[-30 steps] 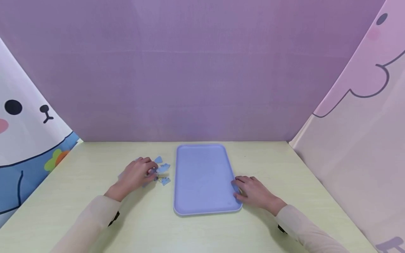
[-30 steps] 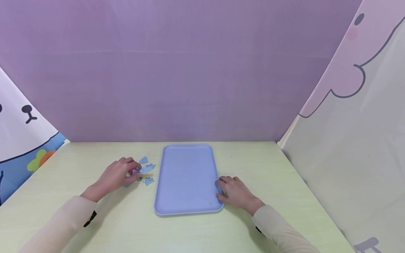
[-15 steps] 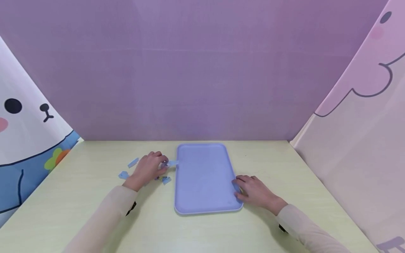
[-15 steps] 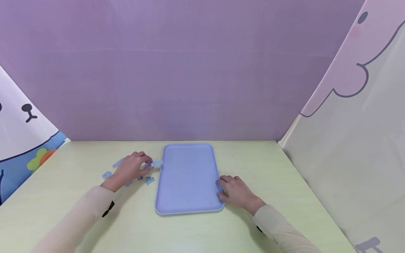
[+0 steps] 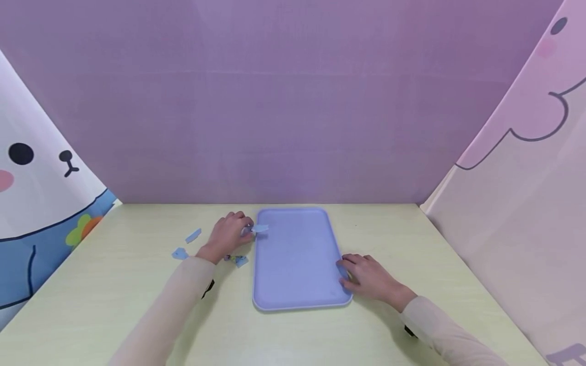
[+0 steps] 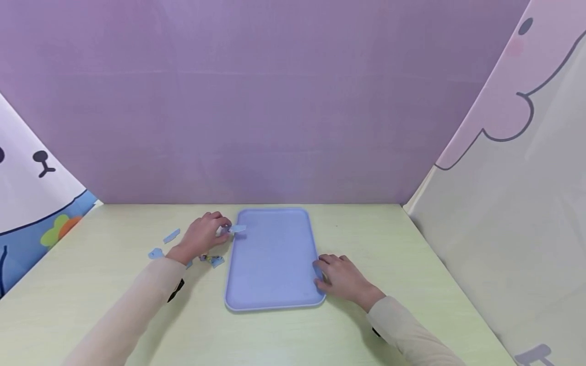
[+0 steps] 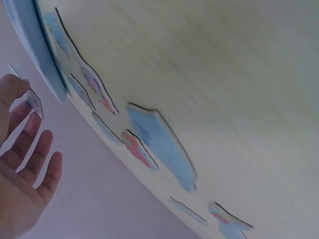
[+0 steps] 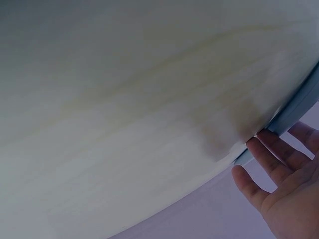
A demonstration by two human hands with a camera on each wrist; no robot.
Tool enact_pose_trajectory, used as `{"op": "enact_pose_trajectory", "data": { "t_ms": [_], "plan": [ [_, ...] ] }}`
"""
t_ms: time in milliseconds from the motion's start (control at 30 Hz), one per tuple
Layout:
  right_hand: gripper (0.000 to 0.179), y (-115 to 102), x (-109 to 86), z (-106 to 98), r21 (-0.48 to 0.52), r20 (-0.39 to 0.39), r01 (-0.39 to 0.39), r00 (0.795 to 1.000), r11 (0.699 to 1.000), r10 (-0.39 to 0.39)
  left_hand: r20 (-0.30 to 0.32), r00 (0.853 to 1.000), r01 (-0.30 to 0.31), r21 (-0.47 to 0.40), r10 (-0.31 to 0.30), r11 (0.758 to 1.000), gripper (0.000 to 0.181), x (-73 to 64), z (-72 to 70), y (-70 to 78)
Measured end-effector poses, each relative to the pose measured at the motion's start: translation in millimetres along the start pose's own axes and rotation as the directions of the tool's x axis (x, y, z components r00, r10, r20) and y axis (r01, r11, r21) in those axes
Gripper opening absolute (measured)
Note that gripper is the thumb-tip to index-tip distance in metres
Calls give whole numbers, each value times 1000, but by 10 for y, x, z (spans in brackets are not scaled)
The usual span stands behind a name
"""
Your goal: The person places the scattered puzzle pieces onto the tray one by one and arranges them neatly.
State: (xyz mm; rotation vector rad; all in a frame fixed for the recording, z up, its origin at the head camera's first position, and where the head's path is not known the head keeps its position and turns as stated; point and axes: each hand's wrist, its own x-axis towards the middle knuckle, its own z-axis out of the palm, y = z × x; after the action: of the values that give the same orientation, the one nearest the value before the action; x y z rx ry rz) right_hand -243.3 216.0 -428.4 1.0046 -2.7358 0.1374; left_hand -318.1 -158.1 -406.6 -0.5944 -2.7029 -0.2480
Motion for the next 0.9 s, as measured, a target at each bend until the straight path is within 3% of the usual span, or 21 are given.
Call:
{"op": "enact_pose_trajectory", "data": {
  "t_ms": [367, 900],
  "plan": [
    [41, -17, 1, -21, -3, 11, -12, 1000, 1000, 12, -44, 999, 5, 4, -5, 1000, 22, 141, 109, 57],
    [42, -26, 6, -23, -14, 19, -9, 1000, 1000, 9, 24, 997, 78, -1, -78, 997, 28, 278, 229, 125]
  ]
}}
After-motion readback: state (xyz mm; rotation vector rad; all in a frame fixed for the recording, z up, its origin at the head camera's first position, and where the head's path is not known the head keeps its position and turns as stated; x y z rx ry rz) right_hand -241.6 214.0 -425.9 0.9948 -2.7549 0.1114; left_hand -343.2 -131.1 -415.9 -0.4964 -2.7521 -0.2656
